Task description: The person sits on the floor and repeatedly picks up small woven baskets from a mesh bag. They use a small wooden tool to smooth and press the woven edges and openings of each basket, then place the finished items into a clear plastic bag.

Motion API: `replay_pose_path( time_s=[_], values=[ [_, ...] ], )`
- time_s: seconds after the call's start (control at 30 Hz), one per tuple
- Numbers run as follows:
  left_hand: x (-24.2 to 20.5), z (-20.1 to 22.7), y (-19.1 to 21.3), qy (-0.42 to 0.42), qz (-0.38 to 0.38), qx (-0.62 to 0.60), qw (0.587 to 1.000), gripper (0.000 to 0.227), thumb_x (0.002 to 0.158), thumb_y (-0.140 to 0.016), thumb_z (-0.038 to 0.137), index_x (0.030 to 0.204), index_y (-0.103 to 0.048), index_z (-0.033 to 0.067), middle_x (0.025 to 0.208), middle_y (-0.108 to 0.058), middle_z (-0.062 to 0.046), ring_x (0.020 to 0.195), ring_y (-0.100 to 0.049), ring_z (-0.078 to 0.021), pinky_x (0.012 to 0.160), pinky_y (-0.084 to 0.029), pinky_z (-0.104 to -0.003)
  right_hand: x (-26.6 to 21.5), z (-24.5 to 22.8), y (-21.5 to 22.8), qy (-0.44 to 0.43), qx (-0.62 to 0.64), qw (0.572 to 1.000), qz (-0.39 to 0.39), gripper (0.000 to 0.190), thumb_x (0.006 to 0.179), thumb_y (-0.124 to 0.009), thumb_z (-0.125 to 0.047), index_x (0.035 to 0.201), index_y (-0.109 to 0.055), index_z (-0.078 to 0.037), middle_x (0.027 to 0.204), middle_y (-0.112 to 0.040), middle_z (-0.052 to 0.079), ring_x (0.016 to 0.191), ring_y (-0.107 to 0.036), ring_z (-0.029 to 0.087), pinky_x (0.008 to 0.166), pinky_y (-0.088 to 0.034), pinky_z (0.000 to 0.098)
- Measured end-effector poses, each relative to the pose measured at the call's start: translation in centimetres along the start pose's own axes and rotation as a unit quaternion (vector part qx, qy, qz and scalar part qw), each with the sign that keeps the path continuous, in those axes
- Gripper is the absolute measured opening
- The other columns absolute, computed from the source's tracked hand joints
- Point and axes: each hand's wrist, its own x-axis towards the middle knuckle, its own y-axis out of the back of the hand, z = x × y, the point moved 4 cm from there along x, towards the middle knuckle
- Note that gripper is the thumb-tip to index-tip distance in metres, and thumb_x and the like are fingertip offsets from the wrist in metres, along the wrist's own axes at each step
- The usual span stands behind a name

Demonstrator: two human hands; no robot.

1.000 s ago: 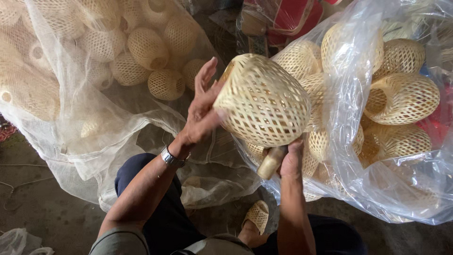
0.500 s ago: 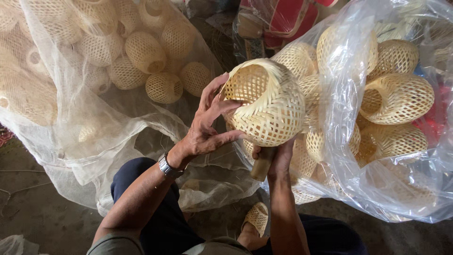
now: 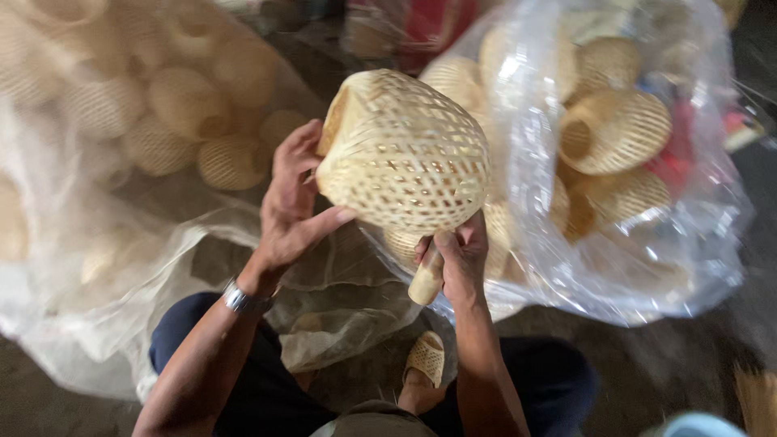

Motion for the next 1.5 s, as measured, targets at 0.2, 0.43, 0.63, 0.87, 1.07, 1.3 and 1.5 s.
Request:
replay_pose_path(
  time_s=[0.2, 0.43, 0.63, 0.87, 1.07, 1.3, 1.5],
  values=[
    [0.1, 1.4, -2.4, -0.032, -0.051, 0.239, 0.969, 0.074, 0.085, -0.083, 0.021, 0.149, -0.049, 0.0056, 0.157, -0.042, -0.018, 0.148, -0.042, -0.0323, 0.12, -0.044, -0.049, -2.1, -9.4, 6.1, 0.111, -0.195, 0.968, 0.11, 0.063, 0.091, -0.08, -0.007, 0.147, -0.05, -0.005, 0.103, -0.068, 0.009, 0.067, -0.061, 0.011, 0.056, -0.05, 0.0239],
    [-2.2, -4.3, -10.2, -0.037, -0.271, 0.313, 0.91, 0.058, 0.097, -0.069, 0.045, 0.142, -0.057, 0.0093, 0.141, -0.063, -0.015, 0.126, -0.062, -0.0284, 0.105, -0.054, -0.043, -3.8, -21.5, 16.0, 0.203, -0.686, 0.653, 0.249, 0.051, 0.086, -0.078, 0.003, 0.131, -0.054, 0.002, 0.121, -0.058, 0.019, 0.117, -0.062, 0.027, 0.101, -0.055, 0.0448],
    [-1.9, -10.5, -24.8, -0.244, -0.379, 0.487, 0.748, 0.075, 0.105, -0.054, 0.054, 0.164, -0.036, 0.0136, 0.173, -0.029, -0.012, 0.159, -0.024, -0.0254, 0.13, -0.017, -0.053, -1.1, -24.2, 22.7, 0.205, -0.732, 0.626, 0.172, 0.056, 0.093, -0.088, -0.022, 0.131, -0.055, 0.002, 0.13, -0.057, 0.021, 0.117, -0.062, 0.028, 0.094, -0.059, 0.041],
    [2.7, -15.5, -32.4, -0.201, -0.591, 0.607, 0.491, 0.032, 0.11, -0.056, 0.005, 0.141, -0.054, 0.0059, 0.112, -0.069, 0.005, 0.113, -0.063, -0.0182, 0.134, -0.015, -0.065, 2.3, -24.3, 23.4, 0.104, -0.8, 0.582, 0.103, 0.07, 0.091, -0.096, -0.037, 0.132, -0.058, 0.005, 0.129, -0.063, 0.023, 0.113, -0.067, 0.035, 0.093, -0.059, 0.0485],
    [4.4, -8.4, -35.5, -0.387, -0.384, 0.435, 0.716, 0.023, 0.102, -0.064, 0.015, 0.122, -0.057, 0.0059, 0.108, -0.065, -0.007, 0.083, -0.061, -0.0155, 0.084, -0.039, -0.039, 5.2, -24.6, 21.5, -0.063, -0.843, 0.534, -0.018, 0.071, 0.082, -0.086, -0.04, 0.138, -0.061, -0.006, 0.145, -0.056, 0.019, 0.089, -0.071, 0.034, 0.093, -0.055, 0.0511],
    [11.0, -5.5, -39.5, -0.429, -0.254, 0.407, 0.765, 0.024, 0.096, -0.07, 0.013, 0.116, -0.059, 0.0051, 0.098, -0.063, -0.011, 0.057, -0.058, -0.0122, 0.042, -0.047, -0.023, 5.2, -28.8, 20.1, -0.031, -0.896, 0.436, -0.082, 0.061, 0.091, -0.079, -0.031, 0.149, -0.064, -0.019, 0.125, -0.069, 0.013, 0.106, -0.072, 0.034, 0.099, -0.057, 0.046],
    [12.8, -5.5, -39.8, -0.386, -0.311, 0.393, 0.774, 0.032, 0.088, -0.069, 0.012, 0.118, -0.061, 0.0052, 0.103, -0.066, -0.008, 0.07, -0.063, -0.0118, 0.055, -0.054, -0.027, 0.1, -29.6, 27.3, -0.283, -0.688, 0.665, 0.067, 0.052, 0.098, -0.067, -0.025, 0.149, -0.063, -0.02, 0.107, -0.076, 0.016, 0.076, -0.075, 0.03, 0.071, -0.064, 0.0458]
  ],
)
